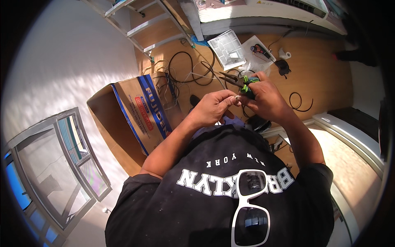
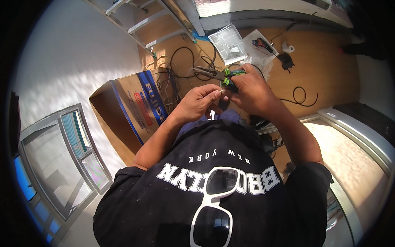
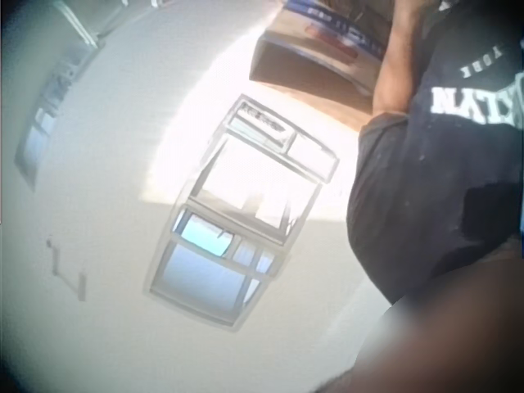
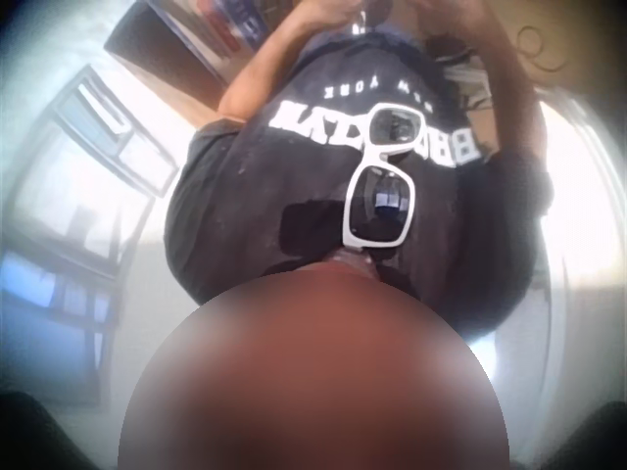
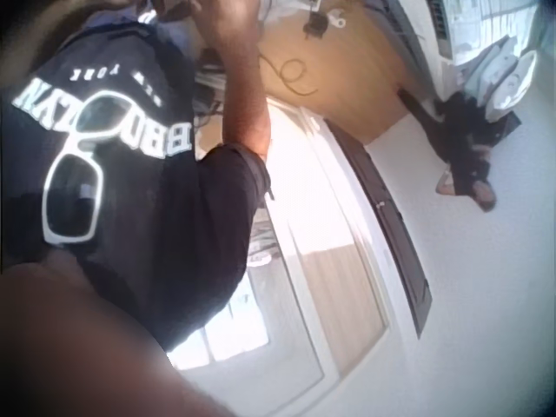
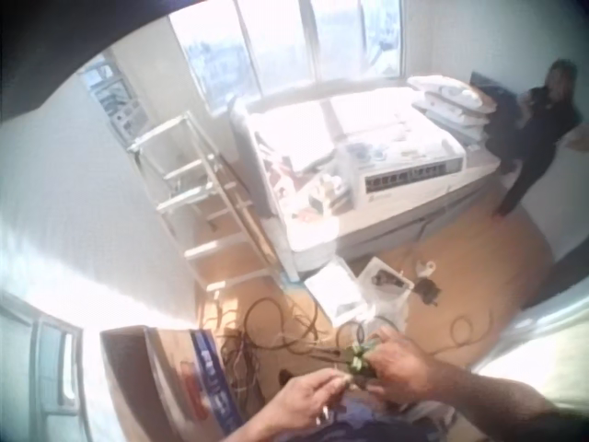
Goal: The person strips and twists electrical wires, then uses a cordless drill to secure the indoor air conditioner unit to the wall. They connect the wires to the unit's terminal block and tuck them into the wiring compartment.
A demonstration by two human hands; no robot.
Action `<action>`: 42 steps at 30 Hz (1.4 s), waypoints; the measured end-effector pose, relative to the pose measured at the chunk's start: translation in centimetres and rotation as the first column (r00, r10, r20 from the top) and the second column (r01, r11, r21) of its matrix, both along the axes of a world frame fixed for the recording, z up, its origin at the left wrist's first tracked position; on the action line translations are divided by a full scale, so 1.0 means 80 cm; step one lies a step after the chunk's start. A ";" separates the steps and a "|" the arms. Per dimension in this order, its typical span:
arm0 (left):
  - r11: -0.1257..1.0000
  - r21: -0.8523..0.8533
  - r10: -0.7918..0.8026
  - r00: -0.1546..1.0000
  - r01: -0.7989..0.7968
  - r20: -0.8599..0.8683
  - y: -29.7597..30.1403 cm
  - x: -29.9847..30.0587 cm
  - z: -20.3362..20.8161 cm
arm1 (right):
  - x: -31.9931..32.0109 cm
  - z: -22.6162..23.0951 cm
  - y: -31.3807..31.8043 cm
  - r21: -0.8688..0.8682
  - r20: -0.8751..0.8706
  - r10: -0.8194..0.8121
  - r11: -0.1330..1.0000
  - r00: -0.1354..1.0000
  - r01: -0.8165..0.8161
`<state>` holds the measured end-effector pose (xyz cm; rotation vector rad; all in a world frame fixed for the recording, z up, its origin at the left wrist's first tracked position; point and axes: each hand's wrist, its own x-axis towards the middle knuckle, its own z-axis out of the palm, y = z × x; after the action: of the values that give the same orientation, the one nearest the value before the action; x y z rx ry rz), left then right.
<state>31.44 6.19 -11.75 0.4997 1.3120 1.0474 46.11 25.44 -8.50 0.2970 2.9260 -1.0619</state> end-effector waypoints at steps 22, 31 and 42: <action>0.948 0.319 0.161 0.847 0.011 -0.507 0.015 0.012 0.004 | 0.022 -0.038 -0.010 -0.006 -0.023 -0.064 0.998 0.998 0.064; 0.952 0.136 0.274 0.962 -0.272 0.008 0.013 -0.004 0.006 | -0.003 -0.046 -0.022 -0.143 0.062 -0.052 0.988 0.997 0.060; 0.582 0.060 0.714 0.545 -0.811 0.440 0.041 -0.030 -0.009 | -0.072 -0.040 -0.087 -0.944 0.211 -0.320 0.177 0.924 0.277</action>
<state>29.02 9.51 -12.48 -0.1630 1.0374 1.9805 40.33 18.45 -11.67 0.7767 1.5635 -2.6567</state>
